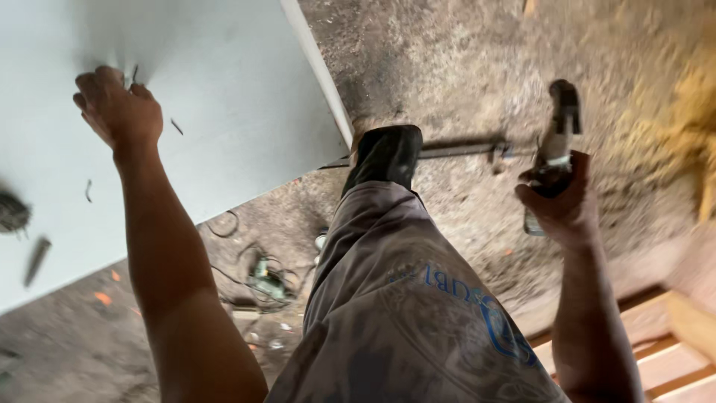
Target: The person hammers nails into a white board and uses a metal tool with a hammer to adjust parts of the assembly while sitting on the floor of a workshop.
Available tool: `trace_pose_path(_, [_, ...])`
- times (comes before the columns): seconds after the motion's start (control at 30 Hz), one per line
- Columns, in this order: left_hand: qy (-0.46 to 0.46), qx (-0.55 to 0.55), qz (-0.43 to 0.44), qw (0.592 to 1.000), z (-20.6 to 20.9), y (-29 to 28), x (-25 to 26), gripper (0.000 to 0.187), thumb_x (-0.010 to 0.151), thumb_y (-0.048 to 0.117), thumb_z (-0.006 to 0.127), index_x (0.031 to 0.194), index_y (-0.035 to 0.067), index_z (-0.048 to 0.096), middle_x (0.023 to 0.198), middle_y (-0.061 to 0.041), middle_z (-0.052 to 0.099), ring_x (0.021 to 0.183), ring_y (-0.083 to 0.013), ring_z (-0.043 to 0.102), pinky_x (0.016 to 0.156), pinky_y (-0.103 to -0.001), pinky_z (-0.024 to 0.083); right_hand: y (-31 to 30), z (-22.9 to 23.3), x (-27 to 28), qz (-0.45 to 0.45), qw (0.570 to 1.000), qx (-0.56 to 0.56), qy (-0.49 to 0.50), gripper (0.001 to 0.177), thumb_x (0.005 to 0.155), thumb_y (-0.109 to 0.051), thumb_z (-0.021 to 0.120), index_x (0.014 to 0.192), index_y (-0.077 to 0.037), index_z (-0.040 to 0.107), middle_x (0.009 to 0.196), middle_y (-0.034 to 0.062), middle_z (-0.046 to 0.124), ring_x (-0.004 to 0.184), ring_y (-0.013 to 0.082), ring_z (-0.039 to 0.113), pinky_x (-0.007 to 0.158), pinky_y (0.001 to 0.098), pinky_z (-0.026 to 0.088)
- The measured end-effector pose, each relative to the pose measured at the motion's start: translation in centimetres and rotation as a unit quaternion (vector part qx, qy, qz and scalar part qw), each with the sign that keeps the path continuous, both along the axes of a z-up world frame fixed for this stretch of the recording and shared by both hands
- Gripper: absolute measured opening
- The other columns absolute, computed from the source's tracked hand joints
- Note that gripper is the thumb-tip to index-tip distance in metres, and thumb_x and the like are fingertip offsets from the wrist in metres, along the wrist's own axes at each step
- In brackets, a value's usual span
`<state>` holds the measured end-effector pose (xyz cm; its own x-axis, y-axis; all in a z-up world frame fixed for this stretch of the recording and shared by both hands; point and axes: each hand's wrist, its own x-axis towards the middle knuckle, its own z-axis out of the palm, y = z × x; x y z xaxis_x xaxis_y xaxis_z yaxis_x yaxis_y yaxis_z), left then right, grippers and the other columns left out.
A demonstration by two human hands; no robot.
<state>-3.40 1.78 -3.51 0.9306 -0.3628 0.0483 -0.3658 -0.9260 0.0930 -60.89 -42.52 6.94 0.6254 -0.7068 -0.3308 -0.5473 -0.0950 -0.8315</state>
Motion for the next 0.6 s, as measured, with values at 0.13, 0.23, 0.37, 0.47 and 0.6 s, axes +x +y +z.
trace_pose_path(0.13, [-0.004,-0.063,0.080,0.995,-2.0,-0.3,-1.8,0.038,0.086,-0.011,0.058,0.121,0.002,0.067,0.135,-0.021,0.057,0.119,-0.0397,0.055,0.090,-0.049,0.054,-5.8,-1.2,8.0,0.134,0.981,-0.111,0.082,0.062,0.081,-0.015,0.084,0.132,-0.001,0.051,0.102,0.0132,0.072,0.090,0.0181,0.072,0.076,0.0337,0.062])
trace_pose_path(0.23, [-0.052,-0.065,0.072,0.994,-1.5,-0.7,-3.9,0.029,0.094,-0.012,0.059,0.117,0.002,0.066,0.135,-0.015,0.062,0.128,-0.0302,0.060,0.107,-0.050,0.053,-10.4,-2.9,12.9,0.217,0.968,-0.081,0.100,0.062,0.082,-0.020,0.082,0.135,-0.004,0.053,0.104,0.0150,0.074,0.093,0.0204,0.073,0.079,0.0377,0.062])
trace_pose_path(0.37, [-0.178,-0.157,0.068,0.969,1.7,-4.0,-7.3,0.044,0.079,-0.016,0.058,0.119,-0.003,0.067,0.125,-0.022,0.064,0.116,-0.0354,0.061,0.097,-0.052,0.054,-15.0,-3.2,19.7,0.340,0.904,-0.094,0.242,0.076,0.080,-0.027,0.083,0.147,-0.012,0.052,0.112,0.0186,0.074,0.097,0.0271,0.072,0.082,0.0443,0.060])
trace_pose_path(0.47, [-0.170,-0.235,0.143,0.946,4.4,-7.2,-11.7,0.040,0.088,-0.015,0.055,0.123,-0.001,0.068,0.126,-0.019,0.065,0.118,-0.0297,0.067,0.099,-0.045,0.062,-16.4,-2.4,25.0,0.357,0.883,-0.066,0.297,0.084,0.075,-0.032,0.085,0.148,-0.013,0.049,0.110,0.0191,0.073,0.092,0.0287,0.073,0.079,0.0438,0.061])
trace_pose_path(0.6, [-0.132,-0.328,0.315,0.881,5.6,-12.4,-19.6,0.015,0.102,-0.005,0.061,0.111,-0.002,0.072,0.109,-0.017,0.071,0.091,-0.0225,0.071,0.071,-0.034,0.064,-18.9,-1.5,32.1,0.439,0.885,0.007,0.154,0.091,0.067,-0.028,0.089,0.144,-0.007,0.046,0.106,0.0162,0.071,0.090,0.0249,0.072,0.073,0.0404,0.060])
